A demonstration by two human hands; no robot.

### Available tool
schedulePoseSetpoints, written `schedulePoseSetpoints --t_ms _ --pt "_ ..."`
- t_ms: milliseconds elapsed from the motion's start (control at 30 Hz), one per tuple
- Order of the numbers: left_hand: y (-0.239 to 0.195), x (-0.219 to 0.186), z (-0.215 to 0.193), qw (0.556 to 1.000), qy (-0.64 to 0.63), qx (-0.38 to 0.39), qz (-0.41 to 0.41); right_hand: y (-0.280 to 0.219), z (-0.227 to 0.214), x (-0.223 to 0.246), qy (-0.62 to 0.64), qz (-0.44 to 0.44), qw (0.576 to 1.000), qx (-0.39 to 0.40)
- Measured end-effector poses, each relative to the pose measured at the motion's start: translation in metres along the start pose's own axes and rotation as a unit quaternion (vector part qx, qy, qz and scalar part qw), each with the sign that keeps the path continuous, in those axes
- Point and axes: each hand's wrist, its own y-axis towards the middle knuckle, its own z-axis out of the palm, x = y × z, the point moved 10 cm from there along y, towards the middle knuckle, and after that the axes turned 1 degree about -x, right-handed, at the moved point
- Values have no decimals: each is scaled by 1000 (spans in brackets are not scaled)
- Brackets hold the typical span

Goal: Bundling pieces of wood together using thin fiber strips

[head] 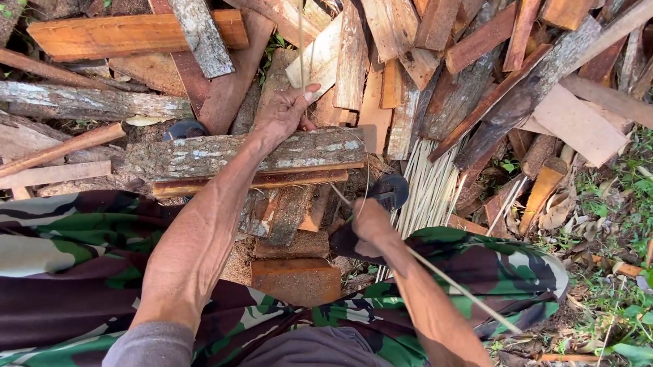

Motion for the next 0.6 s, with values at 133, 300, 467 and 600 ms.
schedulePoseSetpoints --t_ms 133,300,467,600 --pt "12 14 2 999 -6 -15 37 -87 -32 72 41 -21 998 47" --pt "11 -2 2 997 19 -37 71 -184 -74 82 97 51 992 70" --pt "36 25 14 986 139 33 86 -201 -21 29 -163 1 973 -164" --pt "49 29 24 979 182 32 85 -214 -27 35 -169 87 979 -70"
